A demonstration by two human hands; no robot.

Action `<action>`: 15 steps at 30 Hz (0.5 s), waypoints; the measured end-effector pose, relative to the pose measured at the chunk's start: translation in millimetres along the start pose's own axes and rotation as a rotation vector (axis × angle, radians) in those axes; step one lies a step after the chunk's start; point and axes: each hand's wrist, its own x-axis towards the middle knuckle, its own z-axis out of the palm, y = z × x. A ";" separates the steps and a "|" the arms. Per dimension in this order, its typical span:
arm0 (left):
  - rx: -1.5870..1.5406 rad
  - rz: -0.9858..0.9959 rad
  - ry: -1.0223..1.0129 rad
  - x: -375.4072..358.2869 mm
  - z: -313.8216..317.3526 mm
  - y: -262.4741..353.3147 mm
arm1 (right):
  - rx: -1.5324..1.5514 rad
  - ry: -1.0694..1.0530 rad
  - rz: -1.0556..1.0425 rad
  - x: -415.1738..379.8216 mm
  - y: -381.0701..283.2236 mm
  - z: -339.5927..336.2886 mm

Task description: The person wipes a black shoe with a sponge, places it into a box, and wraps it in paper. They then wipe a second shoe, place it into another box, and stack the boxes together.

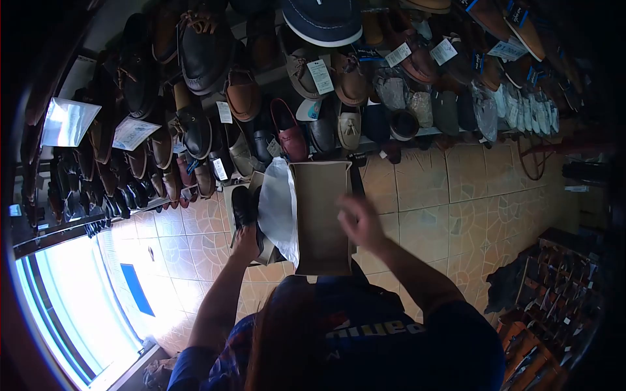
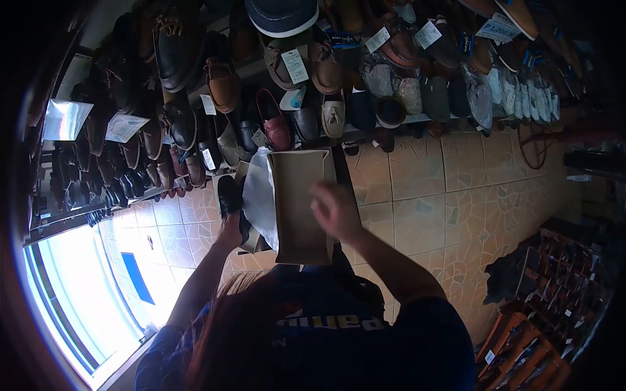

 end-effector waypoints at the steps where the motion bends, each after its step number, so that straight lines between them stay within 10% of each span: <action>1: 0.003 -0.101 -0.085 5.2 -8.4 10.2 | 0.008 -0.238 -0.024 -17.0 -16.0 3.6; 8: 0.077 -0.279 -0.135 19.9 -54.2 66.7 | -0.623 -0.912 -0.282 -98.2 -24.1 48.1; 15: 0.329 0.630 0.160 12.0 -25.9 73.7 | -0.587 -0.673 -0.043 -122.2 -47.2 80.9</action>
